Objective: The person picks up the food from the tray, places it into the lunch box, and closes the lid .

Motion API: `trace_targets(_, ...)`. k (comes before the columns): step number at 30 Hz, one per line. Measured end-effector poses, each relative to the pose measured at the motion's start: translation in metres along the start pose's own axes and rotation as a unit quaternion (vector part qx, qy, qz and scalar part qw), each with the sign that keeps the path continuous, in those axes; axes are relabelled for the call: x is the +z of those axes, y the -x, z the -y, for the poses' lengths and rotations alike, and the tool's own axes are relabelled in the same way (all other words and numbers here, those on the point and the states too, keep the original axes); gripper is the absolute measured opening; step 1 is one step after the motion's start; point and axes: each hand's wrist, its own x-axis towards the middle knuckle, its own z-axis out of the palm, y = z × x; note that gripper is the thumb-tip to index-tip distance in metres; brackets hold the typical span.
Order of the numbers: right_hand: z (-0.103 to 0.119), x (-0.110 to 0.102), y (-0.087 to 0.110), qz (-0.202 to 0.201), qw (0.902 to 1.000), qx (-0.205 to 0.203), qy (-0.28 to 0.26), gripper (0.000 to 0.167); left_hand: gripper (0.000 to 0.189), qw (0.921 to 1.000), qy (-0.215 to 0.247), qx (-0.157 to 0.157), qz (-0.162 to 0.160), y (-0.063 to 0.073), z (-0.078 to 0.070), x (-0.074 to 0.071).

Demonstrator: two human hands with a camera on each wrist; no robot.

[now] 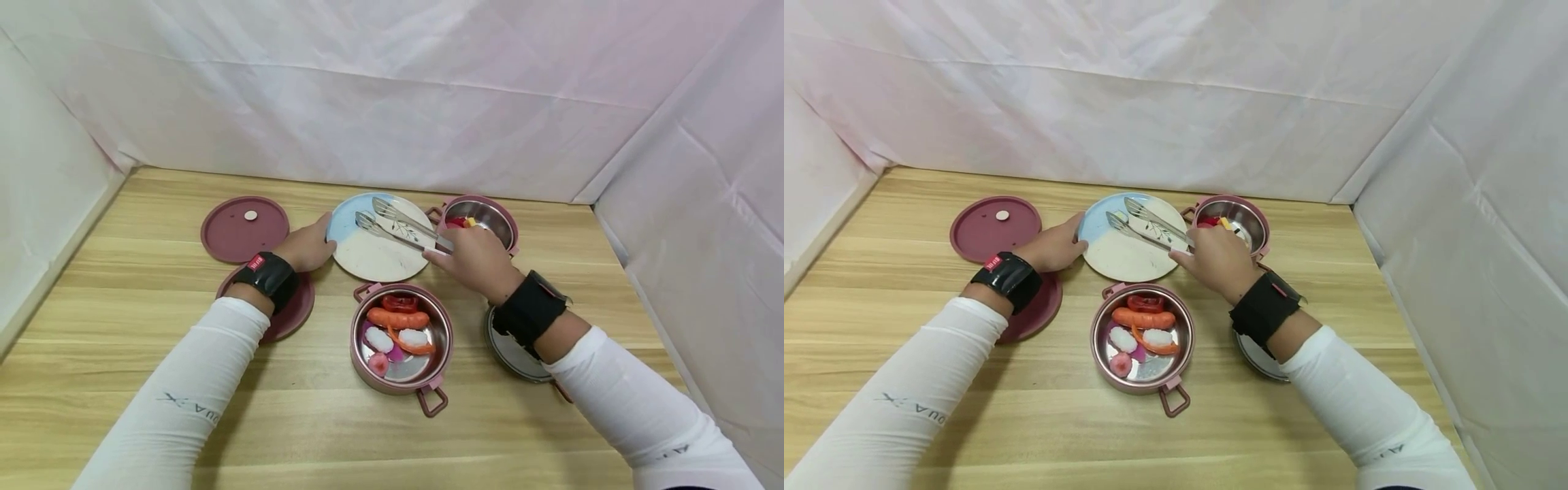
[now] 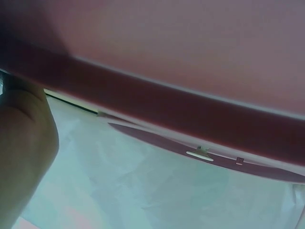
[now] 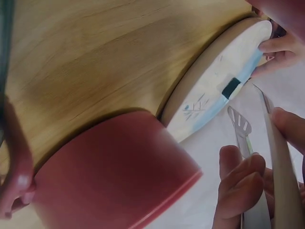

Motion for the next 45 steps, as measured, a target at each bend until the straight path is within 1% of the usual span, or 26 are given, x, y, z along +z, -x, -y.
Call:
trace_targets(2, 0.001, 0.002, -0.003, 0.007, 1.0000, 0.004, 0.000, 0.041, 0.072, 1.0000, 0.002, 0.005, -0.001, 0.000, -0.001, 0.001)
trace_targets(7, 0.004, 0.006, -0.008, 0.034, 0.9986, 0.036, -0.018, 0.041, 0.072, 1.0000, 0.003, 0.007, -0.001, 0.000, -0.002, 0.002)
trace_targets(9, 0.004, 0.007, -0.008, 0.040, 0.9982, 0.041, -0.021, 0.040, 0.072, 1.0000, 0.002, 0.008, 0.001, 0.000, -0.003, 0.003)
trace_targets(18, 0.004, 0.009, -0.008, 0.035, 0.9984, 0.038, -0.021, 0.040, 0.072, 1.0000, 0.001, 0.000, -0.003, 0.001, -0.004, 0.003)
trace_targets(24, 0.003, 0.011, -0.008, 0.035, 0.9983, 0.042, -0.023, 0.040, 0.071, 1.0000, 0.001, 0.002, -0.002, 0.001, -0.004, 0.003)
trace_targets(30, 0.002, 0.012, -0.007, 0.032, 0.9986, 0.040, -0.018, 0.041, 0.071, 0.9999, -0.001, 0.013, -0.006, 0.000, -0.004, 0.002)
trace_targets(33, 0.003, 0.014, -0.007, 0.031, 0.9989, 0.033, -0.015, 0.048, 0.071, 0.9999, -0.002, 0.011, -0.007, 0.002, -0.003, 0.001)
trace_targets(36, 0.002, 0.017, -0.005, 0.030, 0.9991, 0.031, -0.006, 0.062, 0.072, 1.0000, -0.001, 0.006, -0.003, 0.003, -0.003, 0.001)
trace_targets(39, 0.001, 0.018, -0.002, 0.020, 0.9994, 0.027, 0.004, 0.073, 0.072, 1.0000, 0.000, 0.003, -0.001, 0.003, -0.004, 0.001)
trace_targets(40, 0.001, 0.018, 0.000, 0.013, 0.9996, 0.025, 0.004, 0.073, 0.072, 1.0000, -0.001, 0.001, -0.001, 0.003, -0.004, 0.000)
trace_targets(42, 0.000, 0.018, 0.004, -0.006, 0.9999, 0.014, 0.006, 0.069, 0.071, 1.0000, -0.004, 0.000, -0.002, 0.001, -0.003, -0.001)
trace_targets(45, -0.001, 0.017, 0.014, -0.039, 0.9992, -0.006, -0.001, 0.058, 0.072, 1.0000, -0.006, -0.003, -0.001, 0.000, -0.002, -0.002)
